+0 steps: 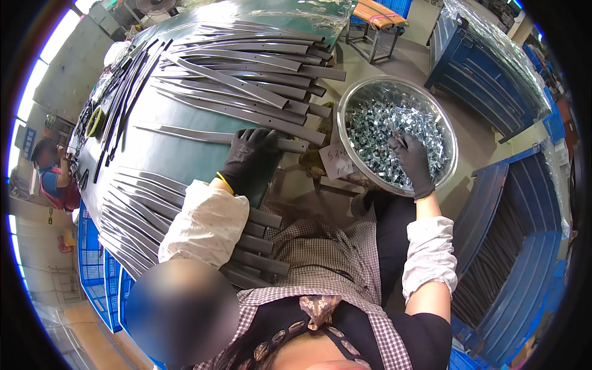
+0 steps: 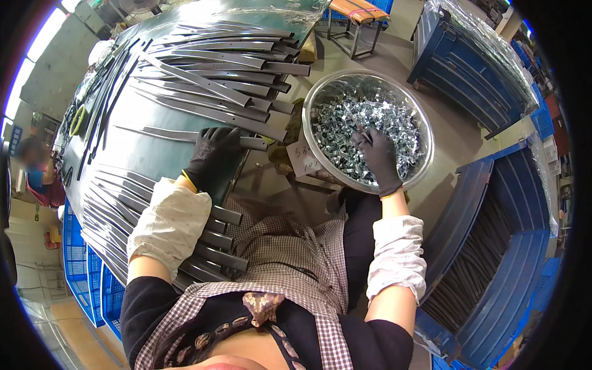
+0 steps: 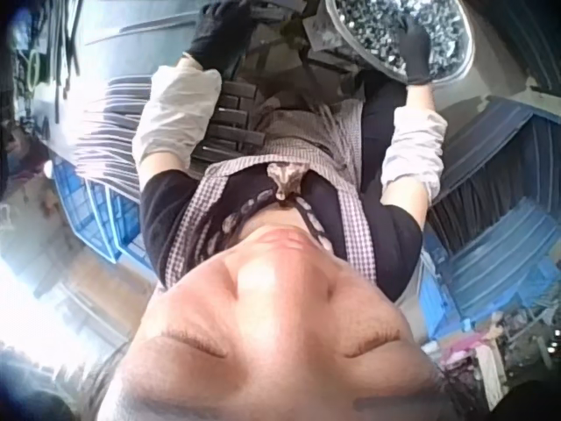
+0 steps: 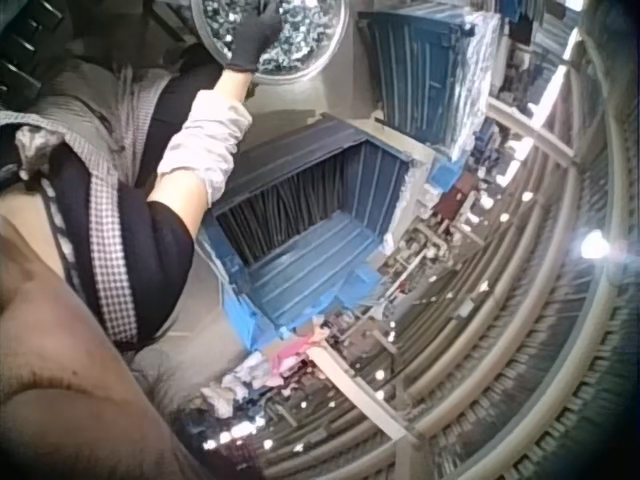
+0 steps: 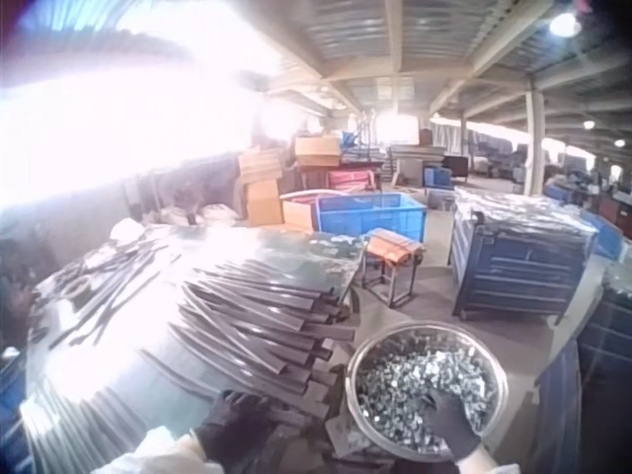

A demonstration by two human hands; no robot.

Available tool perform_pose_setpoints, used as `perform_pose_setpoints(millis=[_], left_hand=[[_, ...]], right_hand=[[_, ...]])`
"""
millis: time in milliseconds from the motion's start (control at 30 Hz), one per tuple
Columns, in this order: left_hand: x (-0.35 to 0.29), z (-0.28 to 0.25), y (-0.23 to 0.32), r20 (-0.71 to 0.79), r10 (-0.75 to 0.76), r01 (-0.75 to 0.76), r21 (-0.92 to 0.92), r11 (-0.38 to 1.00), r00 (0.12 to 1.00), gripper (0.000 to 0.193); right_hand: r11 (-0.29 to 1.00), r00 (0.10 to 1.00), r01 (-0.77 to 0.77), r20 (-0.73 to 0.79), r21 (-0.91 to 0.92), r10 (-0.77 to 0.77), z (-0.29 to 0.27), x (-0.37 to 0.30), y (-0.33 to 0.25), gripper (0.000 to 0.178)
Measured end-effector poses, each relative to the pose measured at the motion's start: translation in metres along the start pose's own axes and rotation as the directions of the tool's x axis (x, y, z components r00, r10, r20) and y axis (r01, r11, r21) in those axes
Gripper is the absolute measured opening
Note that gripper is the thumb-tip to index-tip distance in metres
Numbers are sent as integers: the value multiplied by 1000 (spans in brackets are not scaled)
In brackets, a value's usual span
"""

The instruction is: The person repeatedly picks up long metal strips and small metal fasteners, inserts the fasteners into holes along the strips, and places the assembled strips into a blue crate. The process is continuous and repetitive throughout the clip.

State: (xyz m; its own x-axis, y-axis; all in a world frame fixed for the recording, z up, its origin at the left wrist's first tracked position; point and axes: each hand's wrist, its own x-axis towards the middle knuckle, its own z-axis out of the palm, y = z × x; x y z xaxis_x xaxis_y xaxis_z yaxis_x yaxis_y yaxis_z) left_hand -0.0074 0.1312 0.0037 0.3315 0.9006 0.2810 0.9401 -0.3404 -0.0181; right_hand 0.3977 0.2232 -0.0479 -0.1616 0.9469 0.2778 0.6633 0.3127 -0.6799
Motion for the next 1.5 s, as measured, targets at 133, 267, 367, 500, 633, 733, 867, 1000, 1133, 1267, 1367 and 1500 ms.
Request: perform_pose_setpoints(millis=[133, 267, 367, 500, 633, 733, 867, 1000, 1133, 1267, 1367, 1500], left_hand=[[-26, 4, -58, -18, 148, -149, -96, 984, 989, 58], [-62, -13, -116, 122, -77, 87, -82, 993, 989, 48], [-65, -35, -107, 232, -42, 28, 67, 997, 972, 33], [-64, -56, -93, 308, 13, -86, 223, 971, 951, 16], [-29, -135, -85, -459, -27, 5, -49, 999, 888, 11], [15, -262, -109, -714, -51, 46, -26, 999, 698, 17], [-12, -404, -168, -845, 378, -185, 331, 925, 378, 28], [-47, -354, -243, -825, -56, 668, 413, 618, 562, 31], [-109, -235, -309, -720, -275, 727, 443, 524, 637, 33], [-172, -121, -342, -611, -396, 716, 467, 519, 686, 36], [-164, -67, -323, -499, -712, 775, -117, 621, 494, 18], [-185, -7, -339, -316, -914, 470, -785, 403, 256, 33]], right_hand=[[948, 979, -205, 58, 245, 197, -18, -11, -5, 35], [804, 934, -358, 200, 475, 297, -34, -25, -3, 21], [751, 952, -294, 115, 592, 282, -23, -36, -8, 10], [597, 932, -326, 142, 733, 334, -15, -51, -21, 12], [569, 941, -244, 51, 786, 334, 0, -61, -32, 15], [586, 923, -276, 39, 761, 384, -19, -71, -48, 14], [545, 936, -250, 56, 800, 348, -9, -79, -71, 9], [397, 927, -317, 194, 862, 320, 1, -93, -73, 9], [411, 918, -375, 269, 831, 292, 2, -108, -80, 10], [365, 901, -372, 239, 853, 361, 3, -126, -80, 10], [424, 879, -391, 196, 817, 434, 4, -137, -84, 10], [414, 850, -456, 248, 788, 464, 9, -143, -93, 12]])
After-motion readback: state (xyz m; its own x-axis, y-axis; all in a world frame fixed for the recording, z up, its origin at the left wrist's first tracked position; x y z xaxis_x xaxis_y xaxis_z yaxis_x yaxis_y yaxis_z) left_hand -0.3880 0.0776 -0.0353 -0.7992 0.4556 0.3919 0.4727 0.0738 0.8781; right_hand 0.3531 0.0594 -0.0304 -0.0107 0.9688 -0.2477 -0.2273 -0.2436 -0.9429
